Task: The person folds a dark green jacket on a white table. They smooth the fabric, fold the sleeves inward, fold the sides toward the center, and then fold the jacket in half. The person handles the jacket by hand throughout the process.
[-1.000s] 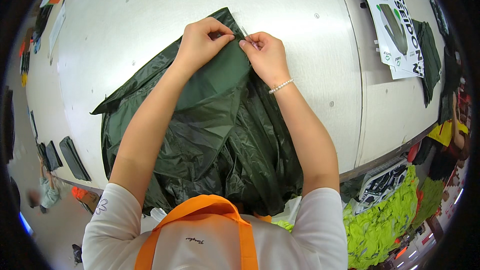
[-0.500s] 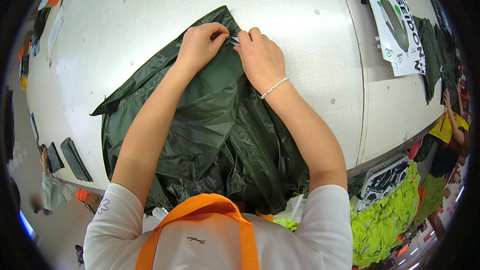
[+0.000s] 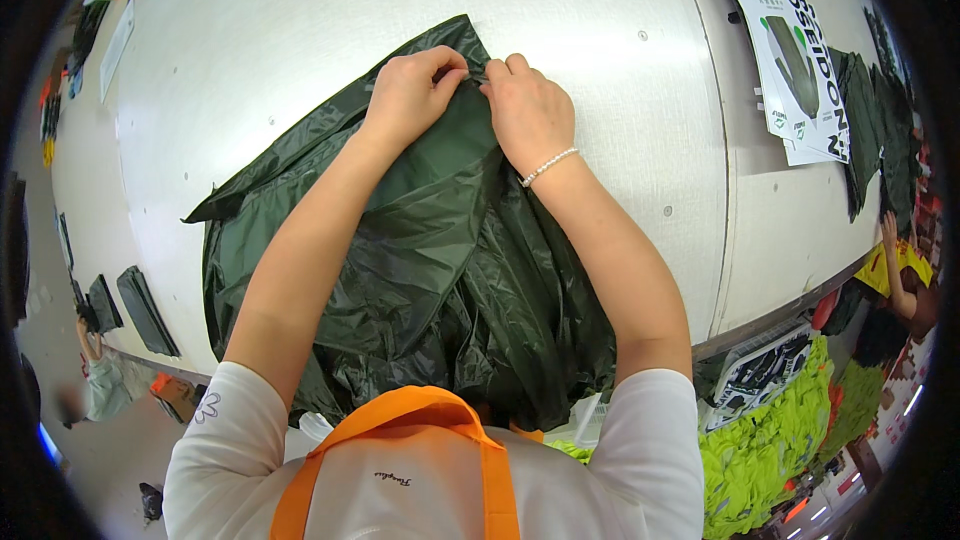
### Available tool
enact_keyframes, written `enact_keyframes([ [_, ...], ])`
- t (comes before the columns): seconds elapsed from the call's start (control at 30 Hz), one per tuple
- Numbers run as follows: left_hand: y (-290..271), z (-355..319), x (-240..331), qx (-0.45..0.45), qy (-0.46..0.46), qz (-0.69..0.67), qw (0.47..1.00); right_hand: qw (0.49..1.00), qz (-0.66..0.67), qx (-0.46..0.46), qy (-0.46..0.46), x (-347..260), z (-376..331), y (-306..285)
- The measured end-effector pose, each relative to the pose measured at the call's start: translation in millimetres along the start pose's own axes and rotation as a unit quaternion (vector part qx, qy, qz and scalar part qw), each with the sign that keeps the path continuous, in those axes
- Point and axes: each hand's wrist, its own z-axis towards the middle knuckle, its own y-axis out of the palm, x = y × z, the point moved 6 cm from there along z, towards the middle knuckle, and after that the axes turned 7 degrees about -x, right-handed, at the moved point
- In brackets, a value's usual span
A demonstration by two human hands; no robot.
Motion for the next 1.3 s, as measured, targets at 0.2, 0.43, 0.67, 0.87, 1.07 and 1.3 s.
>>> enact_keyframes([
  [0.2, -68.0, -100.5, 39.2, -0.034, 0.025, -0.135, 0.99, 0.994, 0.071, 0.069, 0.045, 47.2, -26.2, -18.1],
  [0.43, -117.3, -440.7, 1.4, -0.441, -0.452, -0.372, 0.681, 0.982, -0.016, 0.119, 0.142, 198.8, -116.1, -30.4],
  [0.67, -195.6, -540.1, -44.0, -0.1, -0.598, 0.134, 0.784, 0.984, -0.005, 0.115, 0.138, 153.3, -143.9, -34.1],
  [0.87, -160.0, -433.4, -125.0, 0.297, -0.375, -0.055, 0.876, 0.915, 0.341, -0.124, 0.178, -32.8, -122.9, 21.5],
  [1.07, -142.6, -377.4, -135.0, 0.471, -0.308, -0.473, 0.678, 0.727, 0.657, 0.005, 0.198, -45.3, -107.8, 39.1],
  [1.3, -158.9, -303.8, -1.2, 0.397, -0.103, -0.082, 0.908, 0.963, 0.201, -0.078, -0.161, -205.1, -134.9, 26.8],
])
